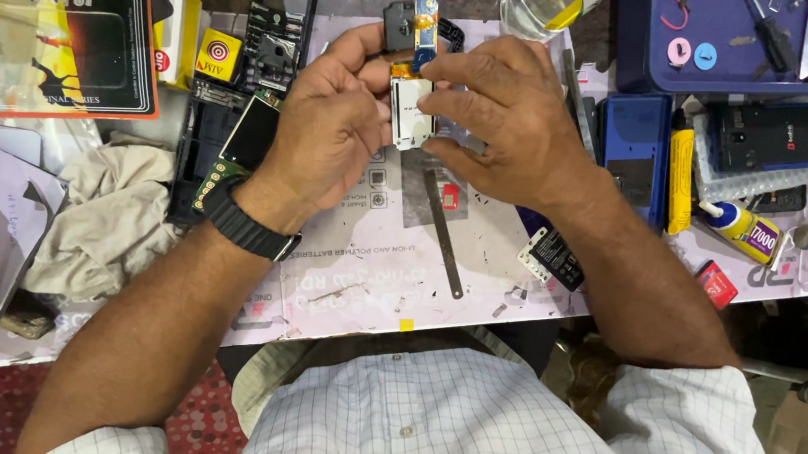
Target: The person disassembles a feature phone by removing the back cover and battery, then prying the internal housing apart using a green prying tool and disconnecting the internal circuit board and components by hand.
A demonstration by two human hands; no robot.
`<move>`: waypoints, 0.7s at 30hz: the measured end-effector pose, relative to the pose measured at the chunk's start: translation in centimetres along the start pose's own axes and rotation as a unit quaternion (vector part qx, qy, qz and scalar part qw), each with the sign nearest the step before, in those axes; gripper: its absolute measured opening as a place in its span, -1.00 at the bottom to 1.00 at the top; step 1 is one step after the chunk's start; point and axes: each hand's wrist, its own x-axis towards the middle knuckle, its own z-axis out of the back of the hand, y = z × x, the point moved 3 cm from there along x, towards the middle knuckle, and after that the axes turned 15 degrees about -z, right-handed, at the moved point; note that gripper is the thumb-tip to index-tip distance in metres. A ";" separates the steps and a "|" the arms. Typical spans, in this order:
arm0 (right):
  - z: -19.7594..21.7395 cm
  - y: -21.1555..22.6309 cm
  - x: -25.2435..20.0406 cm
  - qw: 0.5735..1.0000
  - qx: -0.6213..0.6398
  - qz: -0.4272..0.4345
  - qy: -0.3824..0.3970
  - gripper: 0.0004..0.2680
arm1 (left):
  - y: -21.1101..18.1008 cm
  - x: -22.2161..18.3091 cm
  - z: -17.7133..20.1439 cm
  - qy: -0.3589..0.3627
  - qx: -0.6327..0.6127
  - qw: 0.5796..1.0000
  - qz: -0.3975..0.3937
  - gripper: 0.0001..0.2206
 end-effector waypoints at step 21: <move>0.2 0.7 0.4 0.987 -0.100 0.115 -0.045 -0.70 | -0.1 0.1 -0.8 -0.005 0.012 1.000 0.008 -0.41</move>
